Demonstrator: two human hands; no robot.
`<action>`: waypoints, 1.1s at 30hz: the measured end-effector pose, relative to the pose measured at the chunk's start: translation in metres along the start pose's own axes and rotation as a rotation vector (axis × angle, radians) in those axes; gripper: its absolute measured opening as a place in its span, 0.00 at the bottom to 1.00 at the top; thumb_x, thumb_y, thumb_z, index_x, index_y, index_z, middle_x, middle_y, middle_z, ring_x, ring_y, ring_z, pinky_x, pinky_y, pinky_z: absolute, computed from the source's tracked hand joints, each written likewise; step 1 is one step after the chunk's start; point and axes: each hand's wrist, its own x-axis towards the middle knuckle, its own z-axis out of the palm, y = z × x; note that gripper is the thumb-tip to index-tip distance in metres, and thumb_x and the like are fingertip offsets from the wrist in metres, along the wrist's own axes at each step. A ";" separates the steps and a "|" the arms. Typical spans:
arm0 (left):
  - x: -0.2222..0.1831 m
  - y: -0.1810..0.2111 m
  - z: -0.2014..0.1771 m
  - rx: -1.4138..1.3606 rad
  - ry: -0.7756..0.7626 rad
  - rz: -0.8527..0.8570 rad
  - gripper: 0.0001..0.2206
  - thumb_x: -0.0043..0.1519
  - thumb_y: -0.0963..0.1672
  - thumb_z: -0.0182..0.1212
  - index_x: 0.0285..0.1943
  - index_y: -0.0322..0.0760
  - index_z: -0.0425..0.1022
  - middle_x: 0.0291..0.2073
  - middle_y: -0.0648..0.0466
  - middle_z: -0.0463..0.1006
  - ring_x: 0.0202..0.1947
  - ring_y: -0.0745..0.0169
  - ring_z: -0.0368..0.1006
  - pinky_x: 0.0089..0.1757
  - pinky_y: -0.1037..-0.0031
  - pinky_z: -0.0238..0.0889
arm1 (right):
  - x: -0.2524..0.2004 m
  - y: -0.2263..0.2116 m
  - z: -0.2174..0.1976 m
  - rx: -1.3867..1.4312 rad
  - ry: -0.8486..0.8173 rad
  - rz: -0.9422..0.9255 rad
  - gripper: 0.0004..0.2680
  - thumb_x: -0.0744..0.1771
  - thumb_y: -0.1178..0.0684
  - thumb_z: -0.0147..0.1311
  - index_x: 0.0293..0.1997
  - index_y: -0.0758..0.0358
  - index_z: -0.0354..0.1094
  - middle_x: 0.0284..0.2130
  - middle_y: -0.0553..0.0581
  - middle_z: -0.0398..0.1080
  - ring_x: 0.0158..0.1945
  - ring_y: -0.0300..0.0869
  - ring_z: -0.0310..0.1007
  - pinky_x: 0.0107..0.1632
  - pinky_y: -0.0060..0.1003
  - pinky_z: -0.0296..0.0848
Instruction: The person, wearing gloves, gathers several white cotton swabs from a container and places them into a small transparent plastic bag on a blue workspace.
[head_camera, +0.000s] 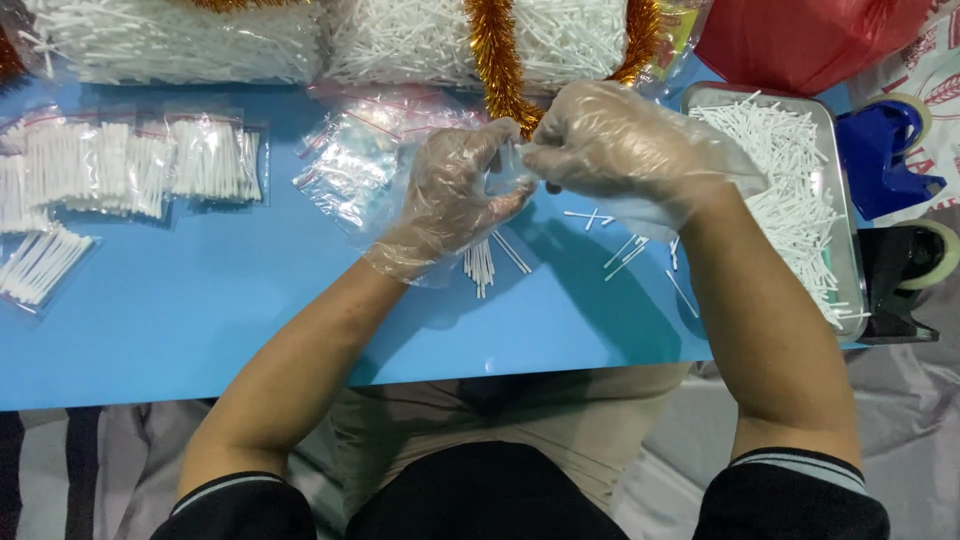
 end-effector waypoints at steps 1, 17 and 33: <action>0.002 0.001 -0.002 0.000 0.002 -0.002 0.21 0.54 0.44 0.76 0.55 0.33 0.76 0.31 0.53 0.79 0.29 0.60 0.72 0.36 0.70 0.68 | -0.001 0.003 0.000 -0.002 -0.002 -0.001 0.09 0.67 0.48 0.57 0.30 0.55 0.81 0.32 0.55 0.79 0.34 0.44 0.78 0.48 0.44 0.78; 0.018 0.004 -0.018 -0.197 0.077 -0.016 0.09 0.58 0.40 0.72 0.43 0.37 0.75 0.24 0.59 0.72 0.21 0.69 0.62 0.26 0.77 0.57 | -0.045 0.021 0.064 0.186 0.313 -0.316 0.11 0.69 0.53 0.52 0.25 0.63 0.68 0.18 0.54 0.66 0.20 0.42 0.62 0.31 0.40 0.64; 0.012 -0.004 -0.017 -0.043 0.062 -0.010 0.15 0.55 0.41 0.75 0.49 0.32 0.76 0.24 0.55 0.73 0.22 0.63 0.63 0.29 0.72 0.60 | -0.033 -0.003 0.172 0.118 0.693 -0.232 0.04 0.61 0.60 0.59 0.27 0.65 0.67 0.21 0.61 0.66 0.24 0.50 0.65 0.32 0.44 0.69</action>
